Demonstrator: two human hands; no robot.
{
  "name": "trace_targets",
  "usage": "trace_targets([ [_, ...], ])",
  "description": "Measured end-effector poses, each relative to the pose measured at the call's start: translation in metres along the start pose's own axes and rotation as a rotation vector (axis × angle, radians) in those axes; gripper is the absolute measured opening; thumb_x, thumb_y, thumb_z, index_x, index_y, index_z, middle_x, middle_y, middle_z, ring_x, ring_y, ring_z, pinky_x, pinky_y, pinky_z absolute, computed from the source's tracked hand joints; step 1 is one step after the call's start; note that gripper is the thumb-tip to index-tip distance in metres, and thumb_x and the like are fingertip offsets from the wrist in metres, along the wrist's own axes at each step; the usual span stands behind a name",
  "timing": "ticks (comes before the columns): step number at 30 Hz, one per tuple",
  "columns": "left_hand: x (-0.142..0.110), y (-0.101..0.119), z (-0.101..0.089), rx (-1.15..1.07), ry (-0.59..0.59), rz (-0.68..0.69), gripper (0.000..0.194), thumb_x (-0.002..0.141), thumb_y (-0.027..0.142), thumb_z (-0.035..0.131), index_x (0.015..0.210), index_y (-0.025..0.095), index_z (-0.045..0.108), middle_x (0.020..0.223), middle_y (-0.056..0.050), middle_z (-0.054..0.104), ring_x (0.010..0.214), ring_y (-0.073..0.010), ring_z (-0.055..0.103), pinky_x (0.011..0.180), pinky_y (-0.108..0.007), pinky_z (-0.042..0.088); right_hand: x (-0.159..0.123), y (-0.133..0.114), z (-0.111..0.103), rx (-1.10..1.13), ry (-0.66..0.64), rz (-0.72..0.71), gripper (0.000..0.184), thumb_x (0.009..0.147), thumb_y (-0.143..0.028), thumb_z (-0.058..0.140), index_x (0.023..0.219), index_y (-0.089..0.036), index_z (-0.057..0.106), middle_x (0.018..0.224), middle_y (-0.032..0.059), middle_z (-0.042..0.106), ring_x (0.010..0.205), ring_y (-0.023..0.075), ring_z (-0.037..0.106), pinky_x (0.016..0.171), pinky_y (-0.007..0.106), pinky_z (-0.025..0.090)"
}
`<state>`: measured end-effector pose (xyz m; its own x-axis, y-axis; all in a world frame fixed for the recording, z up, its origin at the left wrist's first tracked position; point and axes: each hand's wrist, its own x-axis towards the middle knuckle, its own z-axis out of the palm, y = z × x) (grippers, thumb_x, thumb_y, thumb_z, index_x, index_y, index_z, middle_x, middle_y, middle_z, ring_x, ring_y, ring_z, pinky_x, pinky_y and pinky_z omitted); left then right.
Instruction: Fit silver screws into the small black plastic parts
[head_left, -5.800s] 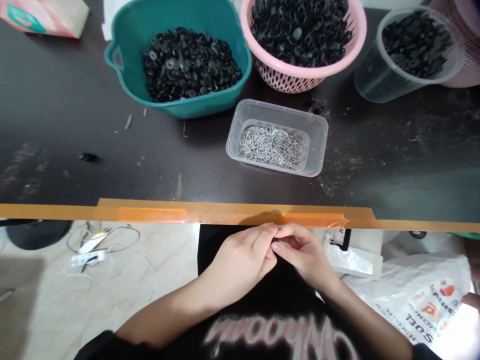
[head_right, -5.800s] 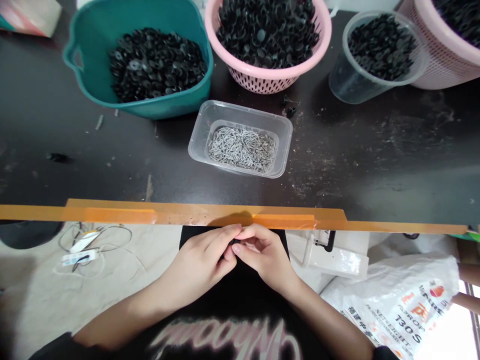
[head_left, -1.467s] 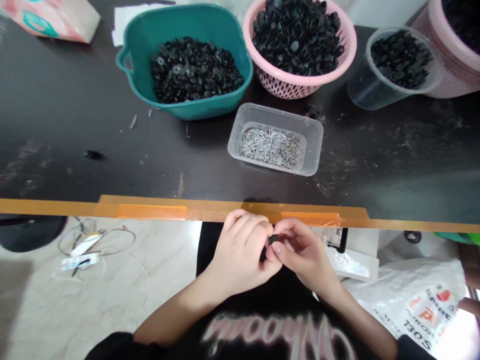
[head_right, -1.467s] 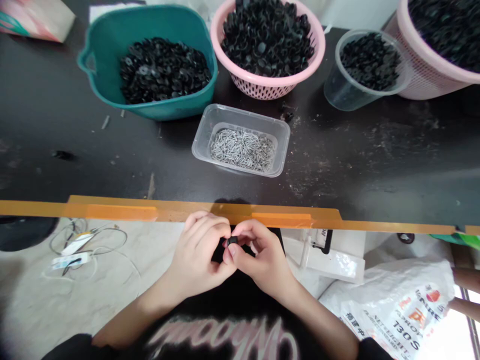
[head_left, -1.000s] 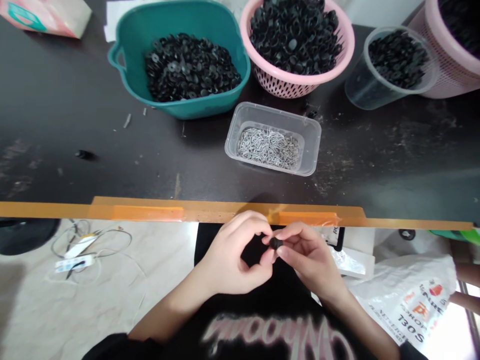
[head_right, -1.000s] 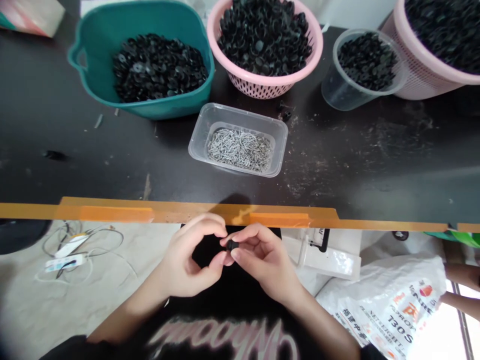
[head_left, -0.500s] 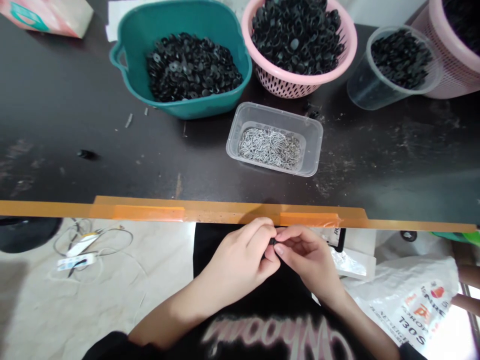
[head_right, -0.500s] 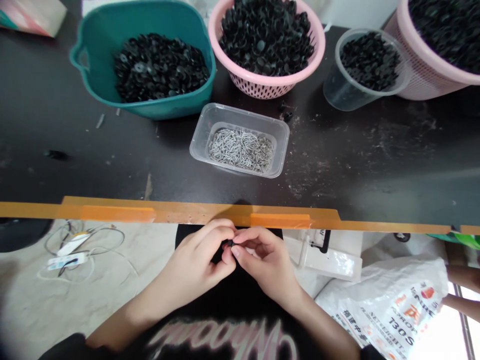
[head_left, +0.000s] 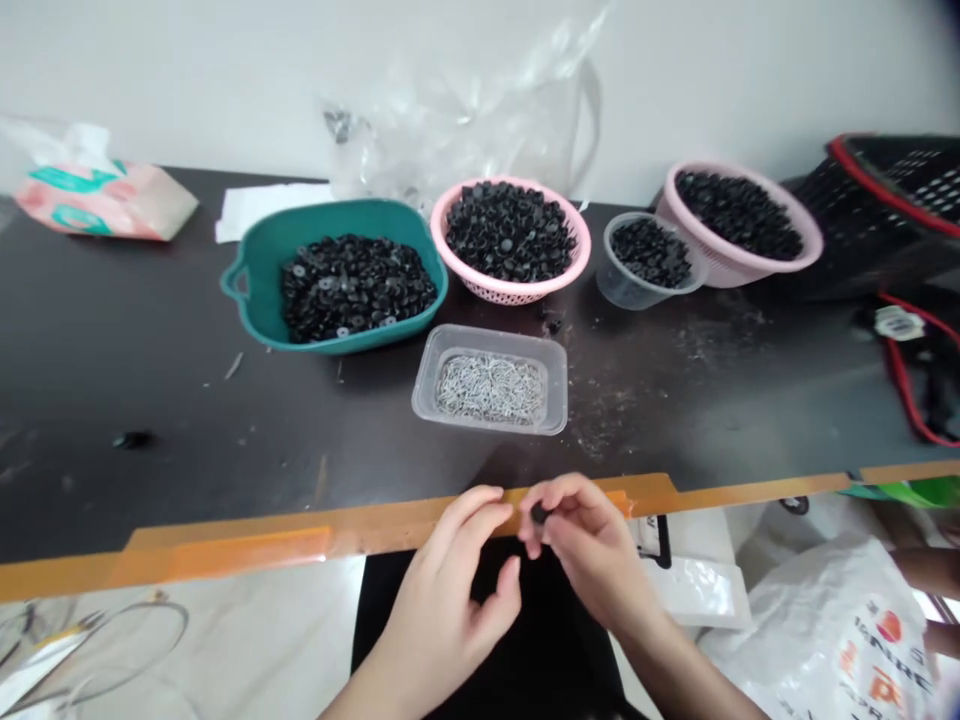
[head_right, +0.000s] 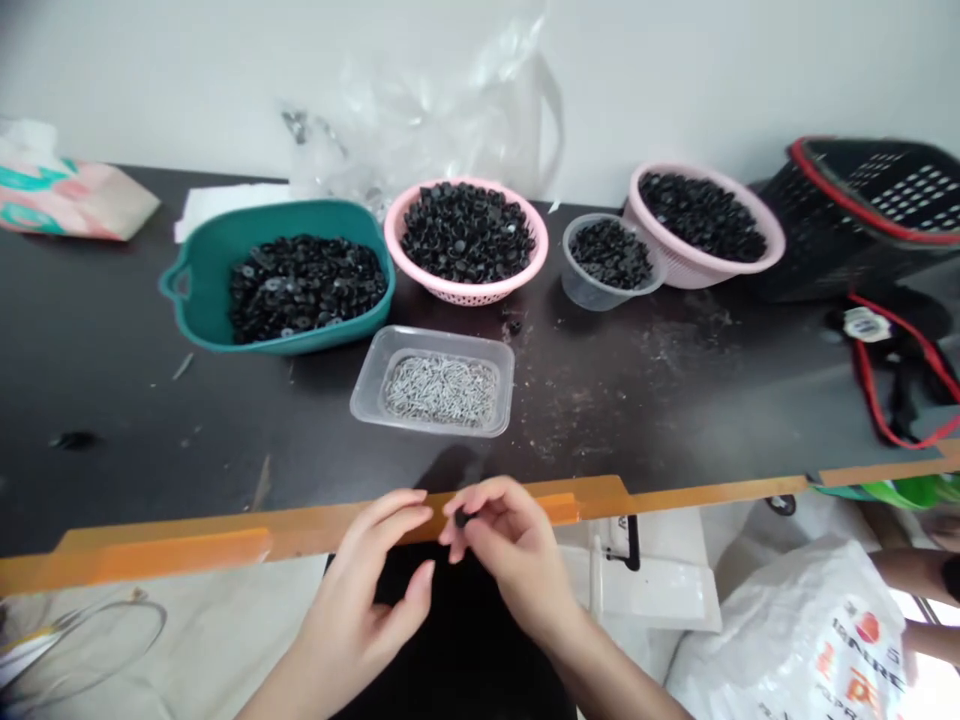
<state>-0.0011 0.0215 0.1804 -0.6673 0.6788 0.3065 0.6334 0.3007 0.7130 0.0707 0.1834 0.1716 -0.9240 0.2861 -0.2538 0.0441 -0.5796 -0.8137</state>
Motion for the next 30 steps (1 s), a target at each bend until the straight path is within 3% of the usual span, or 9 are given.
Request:
trace_targets([
  [3,-0.001,-0.013,0.003,0.061,0.072,0.023,0.033,0.093,0.013,0.049,0.124,0.019,0.052,0.124,-0.013,0.058,0.116,-0.0218,0.062,0.096,-0.036,0.058,0.046,-0.038,-0.018,-0.017,0.088,-0.086,0.017,0.072,-0.012,0.061,0.081,-0.020,0.050,0.085,-0.0017,0.053,0.066,0.0088,0.053,0.048,0.018,0.035],
  [6,-0.003,-0.031,0.012,0.078,0.113,0.011,0.029,0.093,0.010,0.048,0.119,0.021,0.055,0.120,-0.012,0.060,0.111,-0.0215,0.064,0.093,-0.037,0.059,0.108,-0.073,-0.043,-0.558,0.106,-0.140,0.013,0.077,-0.026,0.053,0.081,-0.021,0.041,0.074,-0.0028,0.042,0.061,0.0093,0.041,0.050,0.022,0.031],
  [8,-0.002,-0.041,0.017,0.069,0.136,-0.005,0.028,0.092,0.009,0.048,0.116,0.021,0.057,0.119,-0.012,0.061,0.109,-0.0211,0.065,0.091,-0.036,0.059,0.148,-0.089,-0.058,-0.745,0.095,-0.148,0.014,0.079,-0.029,0.055,0.084,-0.020,0.047,0.068,-0.0033,0.041,0.059,0.0111,0.040,0.053,0.025,0.029],
  [11,0.000,-0.050,0.022,0.030,0.189,-0.036,0.026,0.092,0.008,0.048,0.111,0.021,0.060,0.116,-0.012,0.062,0.106,-0.0203,0.066,0.089,-0.034,0.060,0.194,-0.099,-0.074,-0.990,0.100,-0.238,0.023,0.072,-0.018,0.067,0.095,-0.017,0.063,0.065,-0.0035,0.044,0.061,0.0124,0.040,0.061,0.029,0.030],
  [15,0.001,-0.052,0.025,0.014,0.230,-0.065,0.023,0.093,0.010,0.047,0.107,0.021,0.062,0.113,-0.010,0.064,0.104,-0.0191,0.067,0.088,-0.032,0.060,0.220,-0.099,-0.079,-1.227,0.085,-0.357,0.024,0.072,-0.010,0.068,0.094,-0.018,0.073,0.066,-0.0015,0.049,0.064,0.0135,0.041,0.068,0.030,0.031],
  [17,0.001,-0.052,0.023,0.017,0.219,-0.076,0.022,0.094,0.011,0.047,0.107,0.022,0.060,0.113,-0.009,0.063,0.104,-0.0174,0.067,0.088,-0.029,0.059,0.215,-0.099,-0.074,-1.284,0.092,-0.401,0.018,0.076,-0.014,0.068,0.093,-0.017,0.074,0.066,-0.0011,0.049,0.064,0.0139,0.042,0.068,0.030,0.033],
  [20,0.005,-0.044,0.013,-0.001,0.196,-0.101,0.022,0.096,0.012,0.047,0.111,0.024,0.057,0.116,-0.007,0.060,0.109,-0.0148,0.063,0.093,-0.026,0.055,0.182,-0.104,-0.056,-1.298,0.112,-0.503,0.020,0.085,-0.024,0.065,0.102,-0.016,0.071,0.066,-0.0019,0.046,0.065,0.0145,0.045,0.070,0.030,0.039],
  [25,0.037,-0.007,-0.026,-0.019,0.203,0.015,0.032,0.094,0.009,0.051,0.123,0.023,0.053,0.123,-0.006,0.055,0.119,-0.0140,0.052,0.103,-0.026,0.043,0.098,-0.109,0.000,-1.266,-0.092,-0.931,0.016,0.092,-0.018,0.062,0.107,-0.021,0.063,0.071,-0.0033,0.049,0.064,0.0101,0.048,0.063,0.022,0.041],
  [30,0.066,0.027,-0.060,-0.041,0.288,0.117,0.034,0.094,0.011,0.059,0.125,0.022,0.055,0.118,-0.003,0.057,0.114,-0.0138,0.051,0.104,-0.029,0.038,0.055,-0.102,0.045,-1.157,-0.224,-0.955,0.021,0.091,-0.017,0.065,0.111,-0.021,0.059,0.071,-0.0046,0.050,0.063,0.0078,0.049,0.062,0.019,0.043],
])
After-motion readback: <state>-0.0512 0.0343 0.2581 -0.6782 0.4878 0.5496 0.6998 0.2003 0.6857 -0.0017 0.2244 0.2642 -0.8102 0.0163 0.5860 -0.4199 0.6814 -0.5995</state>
